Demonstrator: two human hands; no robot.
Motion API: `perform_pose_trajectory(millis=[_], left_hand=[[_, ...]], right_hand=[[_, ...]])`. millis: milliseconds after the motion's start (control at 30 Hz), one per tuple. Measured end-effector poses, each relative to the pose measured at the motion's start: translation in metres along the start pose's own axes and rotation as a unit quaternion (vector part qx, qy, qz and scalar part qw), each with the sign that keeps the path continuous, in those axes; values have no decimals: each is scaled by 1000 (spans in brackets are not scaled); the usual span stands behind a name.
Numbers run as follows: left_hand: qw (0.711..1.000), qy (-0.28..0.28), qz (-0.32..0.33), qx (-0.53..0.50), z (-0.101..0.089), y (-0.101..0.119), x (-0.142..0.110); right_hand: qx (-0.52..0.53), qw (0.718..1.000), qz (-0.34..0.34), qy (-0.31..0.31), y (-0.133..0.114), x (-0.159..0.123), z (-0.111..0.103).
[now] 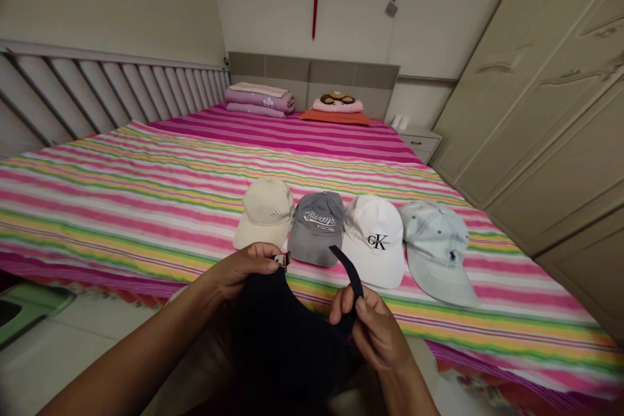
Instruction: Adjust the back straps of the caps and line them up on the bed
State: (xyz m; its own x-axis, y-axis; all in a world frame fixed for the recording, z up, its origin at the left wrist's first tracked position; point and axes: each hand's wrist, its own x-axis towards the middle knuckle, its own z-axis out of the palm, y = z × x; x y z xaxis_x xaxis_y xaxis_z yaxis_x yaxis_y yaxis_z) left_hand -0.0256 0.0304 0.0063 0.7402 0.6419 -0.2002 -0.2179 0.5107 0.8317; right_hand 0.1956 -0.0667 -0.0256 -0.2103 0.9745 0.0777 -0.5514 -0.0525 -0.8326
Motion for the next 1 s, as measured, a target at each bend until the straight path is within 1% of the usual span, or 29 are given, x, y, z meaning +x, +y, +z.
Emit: perform_pose_trajectory(millis=[100, 200, 333, 400, 467, 600, 667, 800, 900, 1000], left_hand=[[1000, -1, 9, 5, 1, 0, -1], [1000, -6, 10, 9, 2, 0, 0], [1000, -7, 18, 17, 3, 2, 4], [999, -5, 22, 27, 4, 2, 5], [999, -11, 12, 39, 6, 2, 6], [998, -17, -5, 67, 13, -1, 9], [996, -17, 4, 84, 17, -3, 13], [992, -33, 40, 116, 27, -7, 20], [989, -40, 61, 129, 32, -9, 24], [981, -31, 80, 177, 35, -8, 25]], right_hand=[[-30, 999, -23, 25, 0, 3, 6], [-67, 996, -28, 51, -4, 6, 11], [-80, 995, -25, 53, -12, 10, 11], [-90, 994, -21, 52, -15, 11, 11], [-120, 992, -8, 49, -17, 13, 12], [-167, 984, 21, 59, -17, 20, 21], [-174, 981, 27, 77, -16, 24, 28], [-174, 978, 38, 112, -12, 29, 39], [-177, 975, 52, 127, -10, 30, 43], [-169, 975, 70, 129, -11, 30, 42]])
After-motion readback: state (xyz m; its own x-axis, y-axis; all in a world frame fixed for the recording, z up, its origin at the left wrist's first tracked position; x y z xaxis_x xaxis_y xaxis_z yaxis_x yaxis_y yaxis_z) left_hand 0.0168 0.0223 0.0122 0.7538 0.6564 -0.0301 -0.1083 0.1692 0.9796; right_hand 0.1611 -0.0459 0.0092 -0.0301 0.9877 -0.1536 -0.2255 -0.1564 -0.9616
